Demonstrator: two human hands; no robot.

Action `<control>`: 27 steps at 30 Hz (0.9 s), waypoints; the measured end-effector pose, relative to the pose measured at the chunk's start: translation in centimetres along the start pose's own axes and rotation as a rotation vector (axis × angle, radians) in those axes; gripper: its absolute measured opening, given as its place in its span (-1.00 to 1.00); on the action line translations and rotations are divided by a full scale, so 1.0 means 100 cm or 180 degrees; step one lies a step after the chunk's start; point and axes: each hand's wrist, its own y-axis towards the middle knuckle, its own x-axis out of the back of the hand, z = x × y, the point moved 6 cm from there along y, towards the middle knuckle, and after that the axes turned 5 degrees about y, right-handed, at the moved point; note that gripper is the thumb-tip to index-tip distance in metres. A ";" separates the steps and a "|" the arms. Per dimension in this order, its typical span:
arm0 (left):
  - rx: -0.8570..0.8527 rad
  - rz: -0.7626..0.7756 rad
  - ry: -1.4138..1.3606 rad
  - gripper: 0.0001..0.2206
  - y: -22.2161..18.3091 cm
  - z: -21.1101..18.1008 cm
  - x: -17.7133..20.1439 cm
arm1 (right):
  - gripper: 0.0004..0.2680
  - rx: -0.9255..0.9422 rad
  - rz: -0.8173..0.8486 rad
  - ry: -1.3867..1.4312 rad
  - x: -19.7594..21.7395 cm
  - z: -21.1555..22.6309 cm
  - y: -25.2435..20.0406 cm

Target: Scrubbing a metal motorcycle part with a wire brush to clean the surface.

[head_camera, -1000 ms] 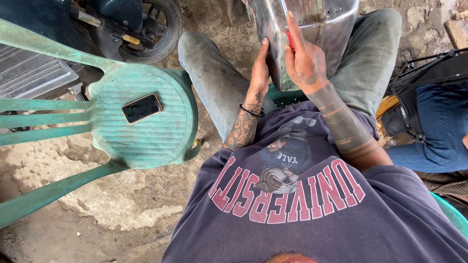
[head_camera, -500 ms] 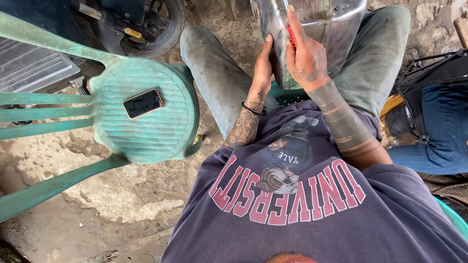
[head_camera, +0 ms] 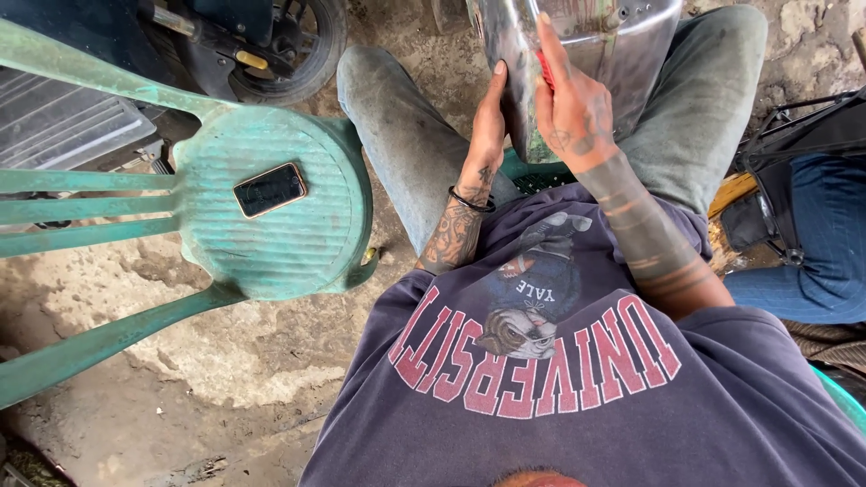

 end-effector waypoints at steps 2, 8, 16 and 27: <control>-0.0027 0.0000 0.0045 -0.22 0.005 0.005 0.001 | -0.49 -0.0141 0.0083 0.0253 0.003 -0.013 -0.019; -0.0038 -0.0002 0.0256 -0.19 -0.011 -0.007 -0.006 | -0.50 0.0033 0.0020 0.0145 0.004 -0.008 -0.017; -0.0176 -0.0175 0.0927 -0.10 -0.013 0.000 0.003 | -0.87 -0.0076 0.0087 0.0612 0.054 0.012 0.049; -0.2790 -0.1163 0.3515 -0.40 -0.036 -0.023 -0.005 | -0.65 -0.0244 -0.1192 0.2769 0.104 -0.171 -0.009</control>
